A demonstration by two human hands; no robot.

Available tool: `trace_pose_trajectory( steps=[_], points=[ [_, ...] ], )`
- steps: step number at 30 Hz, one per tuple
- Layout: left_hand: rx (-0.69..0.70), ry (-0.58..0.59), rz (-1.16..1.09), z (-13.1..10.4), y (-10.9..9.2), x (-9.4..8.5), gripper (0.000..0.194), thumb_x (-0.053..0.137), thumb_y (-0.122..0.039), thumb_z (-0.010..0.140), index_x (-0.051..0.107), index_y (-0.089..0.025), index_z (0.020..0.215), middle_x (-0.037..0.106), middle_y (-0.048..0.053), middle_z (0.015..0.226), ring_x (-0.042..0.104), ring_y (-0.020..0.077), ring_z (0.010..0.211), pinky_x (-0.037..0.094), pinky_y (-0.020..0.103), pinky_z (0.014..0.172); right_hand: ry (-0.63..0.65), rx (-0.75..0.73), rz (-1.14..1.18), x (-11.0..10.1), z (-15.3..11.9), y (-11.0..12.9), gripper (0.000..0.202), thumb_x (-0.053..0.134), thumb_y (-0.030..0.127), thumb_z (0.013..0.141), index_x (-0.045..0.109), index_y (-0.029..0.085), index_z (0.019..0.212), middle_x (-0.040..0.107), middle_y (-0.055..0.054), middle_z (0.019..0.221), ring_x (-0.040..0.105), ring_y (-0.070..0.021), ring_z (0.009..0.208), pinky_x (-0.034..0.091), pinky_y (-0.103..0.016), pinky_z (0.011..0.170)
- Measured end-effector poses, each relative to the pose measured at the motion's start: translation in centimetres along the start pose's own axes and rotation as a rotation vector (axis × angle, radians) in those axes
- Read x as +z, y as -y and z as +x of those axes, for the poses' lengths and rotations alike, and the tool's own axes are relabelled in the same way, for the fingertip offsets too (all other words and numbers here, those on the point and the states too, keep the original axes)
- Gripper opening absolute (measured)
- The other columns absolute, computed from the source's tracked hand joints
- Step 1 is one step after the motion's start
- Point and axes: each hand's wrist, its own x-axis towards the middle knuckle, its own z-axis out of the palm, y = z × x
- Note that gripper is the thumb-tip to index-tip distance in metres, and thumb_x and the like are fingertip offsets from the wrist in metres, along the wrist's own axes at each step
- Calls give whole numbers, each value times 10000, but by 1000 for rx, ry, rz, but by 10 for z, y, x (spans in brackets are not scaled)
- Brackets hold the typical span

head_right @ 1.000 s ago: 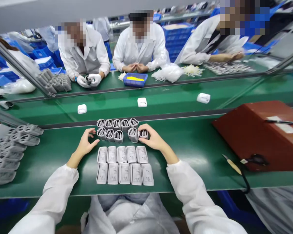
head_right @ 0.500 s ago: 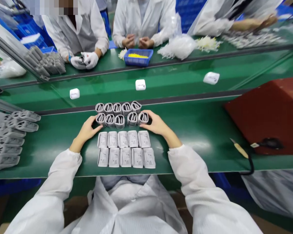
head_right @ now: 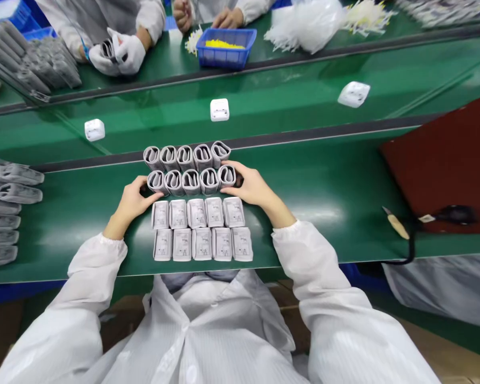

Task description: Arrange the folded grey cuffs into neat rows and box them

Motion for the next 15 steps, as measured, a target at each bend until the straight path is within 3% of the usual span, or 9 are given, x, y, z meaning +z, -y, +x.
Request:
trace_pose_trajectory(
  steps=[2,4,7,11,15],
  points=[
    [-2,-38,-48,1,2,1,528,912,-584,861,745,-212,1196,822,71,1075,759,248,954,628,367,877,-23,42,5,3,-1,-4,959,996,693,767,703,283,1584,866,-88,1253,818,-328,900,727,-542,892],
    [12,-76,-94,2,6,2,630,909,-642,851,732,-211,1276,806,51,1039,739,226,915,603,339,828,-45,51,43,4,-3,-9,1028,996,768,732,692,291,1590,863,-86,1248,798,-305,850,724,-503,808],
    [51,-61,-108,3,11,3,719,866,-740,864,733,-211,1333,765,27,965,701,207,855,573,327,794,-48,43,88,5,-6,-15,1049,939,850,761,661,301,1611,852,-97,1282,817,-329,947,730,-500,826],
    [68,-33,-67,2,8,1,687,806,-810,889,770,-203,1209,704,4,853,655,187,780,558,319,773,-38,29,36,1,-9,-17,984,783,923,876,616,320,1636,835,-74,1140,814,-332,947,725,-525,866],
    [23,-20,0,1,3,-2,664,815,-790,876,763,-217,1207,712,0,863,676,194,812,577,317,805,-166,-3,-65,0,-9,-6,740,671,902,972,744,303,1402,771,-80,1054,777,-312,936,689,-523,900]
  ],
)
